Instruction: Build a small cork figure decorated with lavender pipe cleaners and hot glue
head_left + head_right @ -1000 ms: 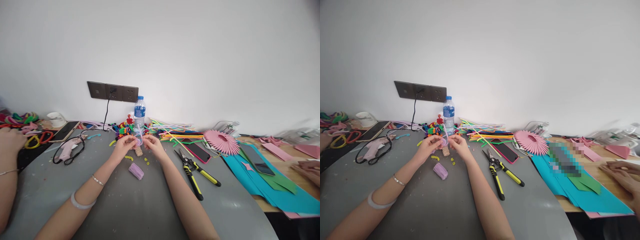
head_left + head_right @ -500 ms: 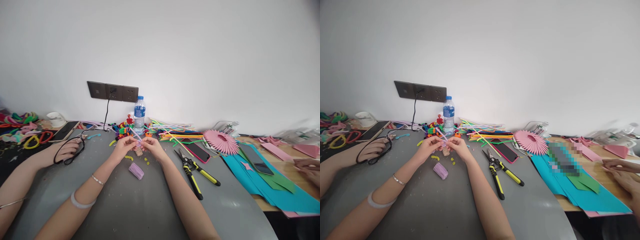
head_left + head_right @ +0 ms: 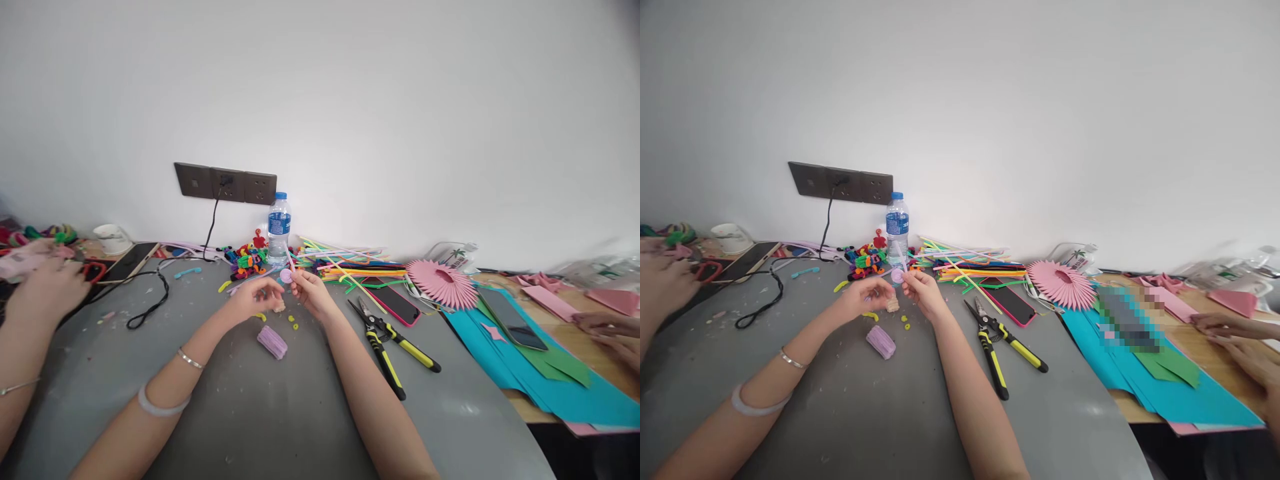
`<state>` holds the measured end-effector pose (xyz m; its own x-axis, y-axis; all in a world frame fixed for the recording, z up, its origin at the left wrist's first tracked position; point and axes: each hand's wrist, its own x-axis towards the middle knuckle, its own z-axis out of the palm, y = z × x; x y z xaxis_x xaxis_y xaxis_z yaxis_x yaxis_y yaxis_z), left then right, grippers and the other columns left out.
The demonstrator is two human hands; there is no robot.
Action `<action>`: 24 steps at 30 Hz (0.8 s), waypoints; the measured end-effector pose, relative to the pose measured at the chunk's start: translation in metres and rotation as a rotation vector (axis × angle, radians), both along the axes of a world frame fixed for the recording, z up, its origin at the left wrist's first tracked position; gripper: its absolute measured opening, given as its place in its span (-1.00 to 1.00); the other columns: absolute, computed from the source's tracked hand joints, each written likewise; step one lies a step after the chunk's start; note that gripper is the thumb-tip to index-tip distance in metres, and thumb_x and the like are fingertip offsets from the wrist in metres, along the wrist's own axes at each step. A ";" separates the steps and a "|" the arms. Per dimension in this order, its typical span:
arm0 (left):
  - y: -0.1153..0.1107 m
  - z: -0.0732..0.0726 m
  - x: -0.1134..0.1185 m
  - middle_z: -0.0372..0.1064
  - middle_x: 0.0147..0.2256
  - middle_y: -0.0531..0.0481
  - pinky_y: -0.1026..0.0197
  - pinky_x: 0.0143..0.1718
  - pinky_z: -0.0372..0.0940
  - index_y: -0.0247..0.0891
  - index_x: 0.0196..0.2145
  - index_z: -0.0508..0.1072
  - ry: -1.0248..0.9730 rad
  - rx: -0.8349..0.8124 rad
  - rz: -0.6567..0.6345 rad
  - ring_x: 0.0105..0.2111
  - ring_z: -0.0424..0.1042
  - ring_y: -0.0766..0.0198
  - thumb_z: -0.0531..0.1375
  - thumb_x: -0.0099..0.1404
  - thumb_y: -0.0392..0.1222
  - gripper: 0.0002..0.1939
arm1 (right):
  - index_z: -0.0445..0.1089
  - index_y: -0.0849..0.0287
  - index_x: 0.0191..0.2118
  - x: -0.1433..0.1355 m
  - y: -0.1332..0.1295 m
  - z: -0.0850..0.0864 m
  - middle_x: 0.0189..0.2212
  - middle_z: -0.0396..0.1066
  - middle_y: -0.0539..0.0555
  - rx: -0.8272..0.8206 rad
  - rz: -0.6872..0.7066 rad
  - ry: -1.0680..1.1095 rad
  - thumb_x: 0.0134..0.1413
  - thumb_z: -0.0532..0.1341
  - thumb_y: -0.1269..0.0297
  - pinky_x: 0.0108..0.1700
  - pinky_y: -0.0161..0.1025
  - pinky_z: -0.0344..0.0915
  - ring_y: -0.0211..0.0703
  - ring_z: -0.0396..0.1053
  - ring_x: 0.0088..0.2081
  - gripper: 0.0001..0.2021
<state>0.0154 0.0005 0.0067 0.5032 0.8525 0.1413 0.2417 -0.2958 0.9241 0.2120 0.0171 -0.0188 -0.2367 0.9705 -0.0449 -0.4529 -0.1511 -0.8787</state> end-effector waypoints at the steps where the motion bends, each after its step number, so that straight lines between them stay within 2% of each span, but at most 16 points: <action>1: -0.002 0.003 -0.002 0.49 -0.21 -0.08 0.07 -0.06 0.28 -0.21 -0.23 0.55 0.130 0.095 -0.162 -0.15 0.42 0.09 0.38 0.02 0.20 -0.52 | 0.42 0.20 -0.50 0.001 0.001 0.000 -0.63 0.37 -0.12 -0.004 -0.012 0.019 -0.29 0.52 0.05 -0.56 -0.43 0.12 -0.44 0.24 -0.62 -0.62; 3: -0.007 0.008 -0.005 0.48 -0.11 -0.05 0.01 0.12 0.12 -0.15 -0.26 0.58 0.337 0.226 -0.330 0.01 0.35 0.02 0.43 -0.04 0.17 -0.55 | 0.41 0.20 -0.51 0.002 0.003 -0.002 -0.63 0.38 -0.11 -0.013 -0.030 0.053 -0.30 0.52 0.05 -0.56 -0.43 0.14 -0.42 0.26 -0.61 -0.61; 5: -0.013 0.010 -0.004 0.47 -0.10 -0.03 0.03 0.13 0.07 -0.11 -0.25 0.58 0.472 0.276 -0.391 0.04 0.31 0.00 0.44 -0.04 0.16 -0.57 | 0.41 0.20 -0.50 0.004 0.004 -0.003 -0.61 0.40 -0.09 -0.024 -0.042 0.080 -0.30 0.53 0.07 -0.57 -0.43 0.15 -0.40 0.30 -0.59 -0.62; 9: -0.019 0.006 0.000 0.48 -0.14 0.02 0.13 0.00 0.11 -0.07 -0.22 0.58 0.587 0.255 -0.427 -0.05 0.35 0.05 0.45 -0.01 0.05 -0.62 | 0.42 0.19 -0.46 0.005 0.007 -0.005 -0.57 0.44 -0.07 -0.048 -0.053 0.118 -0.29 0.53 0.10 -0.58 -0.45 0.17 -0.38 0.36 -0.56 -0.63; 13: -0.014 0.000 0.000 0.50 -0.22 0.05 0.20 -0.09 0.16 -0.11 -0.26 0.58 0.532 0.224 -0.410 -0.16 0.41 0.13 0.40 0.09 -0.10 -0.78 | 0.42 0.18 -0.44 0.006 0.007 -0.006 -0.55 0.46 -0.06 -0.070 -0.030 0.141 -0.27 0.53 0.12 -0.56 -0.47 0.22 -0.37 0.39 -0.54 -0.64; 16: -0.007 -0.003 -0.001 0.49 -0.18 0.00 0.20 -0.10 0.23 -0.15 -0.22 0.57 0.341 0.223 -0.302 -0.14 0.43 0.13 0.37 0.14 -0.08 -0.77 | 0.41 0.18 -0.43 0.006 0.006 -0.005 -0.55 0.45 -0.06 -0.076 0.012 0.152 -0.23 0.52 0.12 -0.54 -0.46 0.24 -0.36 0.39 -0.53 -0.65; 20: 0.002 -0.008 -0.002 0.49 -0.20 -0.06 0.16 -0.11 0.30 -0.20 -0.19 0.57 0.083 0.238 -0.054 -0.15 0.43 0.12 0.35 0.15 -0.01 -0.69 | 0.39 0.17 -0.42 0.004 0.002 -0.002 -0.56 0.40 -0.08 -0.065 0.069 0.176 -0.15 0.50 0.14 -0.53 -0.45 0.23 -0.37 0.35 -0.53 -0.68; 24: 0.008 -0.014 0.000 0.50 -0.16 -0.10 0.13 -0.13 0.37 -0.25 -0.15 0.52 -0.159 0.083 0.132 -0.16 0.46 0.09 0.35 0.12 0.07 -0.58 | 0.36 0.17 -0.42 0.001 -0.001 0.003 -0.60 0.29 -0.12 -0.041 0.105 0.222 -0.12 0.48 0.16 -0.52 -0.45 0.19 -0.41 0.22 -0.57 -0.69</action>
<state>0.0151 0.0083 -0.0070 0.3537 0.8917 0.2824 0.1365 -0.3479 0.9276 0.2131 0.0157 -0.0162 -0.3451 0.9384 -0.0195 -0.6139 -0.2414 -0.7516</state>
